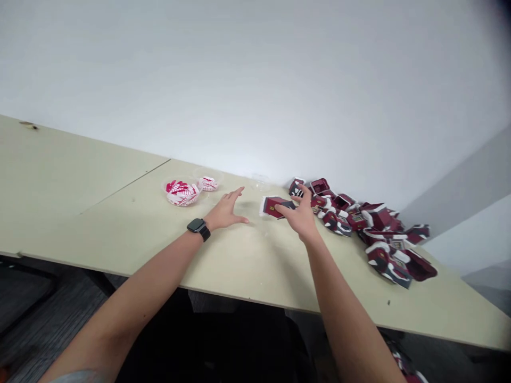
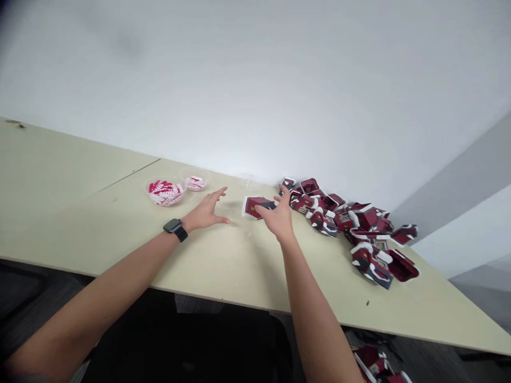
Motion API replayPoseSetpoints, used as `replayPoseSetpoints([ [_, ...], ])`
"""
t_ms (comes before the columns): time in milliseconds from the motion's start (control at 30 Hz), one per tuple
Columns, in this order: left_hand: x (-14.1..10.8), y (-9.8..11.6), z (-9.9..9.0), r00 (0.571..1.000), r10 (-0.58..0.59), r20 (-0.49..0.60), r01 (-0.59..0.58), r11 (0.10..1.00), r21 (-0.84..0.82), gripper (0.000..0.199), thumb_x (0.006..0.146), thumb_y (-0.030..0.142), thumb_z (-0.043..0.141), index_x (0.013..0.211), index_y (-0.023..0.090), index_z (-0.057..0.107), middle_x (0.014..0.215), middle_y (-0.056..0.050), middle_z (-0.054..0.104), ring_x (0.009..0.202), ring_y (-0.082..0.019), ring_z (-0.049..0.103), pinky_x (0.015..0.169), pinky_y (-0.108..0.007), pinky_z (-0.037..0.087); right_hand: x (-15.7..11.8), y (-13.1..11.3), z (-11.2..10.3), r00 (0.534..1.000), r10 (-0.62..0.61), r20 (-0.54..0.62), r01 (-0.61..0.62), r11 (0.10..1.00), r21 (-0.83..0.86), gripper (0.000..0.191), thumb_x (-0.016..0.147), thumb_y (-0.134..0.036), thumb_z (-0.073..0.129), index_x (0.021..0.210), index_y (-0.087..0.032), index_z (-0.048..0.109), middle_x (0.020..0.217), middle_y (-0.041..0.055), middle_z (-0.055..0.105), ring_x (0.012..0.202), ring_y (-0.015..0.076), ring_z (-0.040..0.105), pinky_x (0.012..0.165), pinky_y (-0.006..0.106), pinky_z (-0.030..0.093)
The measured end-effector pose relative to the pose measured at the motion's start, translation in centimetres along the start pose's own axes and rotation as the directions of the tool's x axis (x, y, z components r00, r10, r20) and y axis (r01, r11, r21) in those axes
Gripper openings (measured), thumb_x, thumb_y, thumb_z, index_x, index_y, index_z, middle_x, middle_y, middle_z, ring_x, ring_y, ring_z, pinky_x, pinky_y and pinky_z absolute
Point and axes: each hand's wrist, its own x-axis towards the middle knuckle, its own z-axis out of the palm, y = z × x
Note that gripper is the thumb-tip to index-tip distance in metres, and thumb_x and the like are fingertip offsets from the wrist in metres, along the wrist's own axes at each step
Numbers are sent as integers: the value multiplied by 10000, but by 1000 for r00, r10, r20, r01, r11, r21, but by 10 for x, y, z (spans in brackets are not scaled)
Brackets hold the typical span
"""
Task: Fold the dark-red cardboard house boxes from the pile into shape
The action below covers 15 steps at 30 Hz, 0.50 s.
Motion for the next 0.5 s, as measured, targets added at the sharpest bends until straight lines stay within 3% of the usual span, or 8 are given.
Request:
replayPoseSetpoints([
  [100,-2,13,-3,998,38,-43,-34,994,104,1161,708,618,871,1653,244,311,1629,-168,456,1471,-398,404,1197,-557,334,3,-7,36,997,29,73,-36,995,91,1079,648,-478,848,1578,-306,329,1446,157,534,1285,322,589,1027,456,534],
  [233,-4,23,-8,995,26,-100,4,957,289,872,808,582,810,1560,292,474,1600,-111,520,1467,-394,382,1208,-593,236,-2,1,69,988,65,138,-95,971,219,1087,661,-498,857,1585,-321,313,1488,153,510,1287,307,607,1084,457,505],
  [367,-5,20,-12,997,46,-64,-24,948,317,572,910,482,727,1430,274,607,1461,-102,648,1390,-348,479,1197,-552,241,-11,13,81,978,100,185,-156,934,320,1052,693,-574,841,1579,-365,312,1552,136,466,1301,308,603,1030,444,542],
  [500,-4,14,-11,995,-29,-92,50,973,225,603,841,538,794,1349,240,665,1338,-121,712,1293,-345,563,1177,-527,291,-13,14,77,958,134,256,-232,884,406,899,817,-721,673,1579,-411,310,1544,92,508,1310,308,602,962,442,575],
])
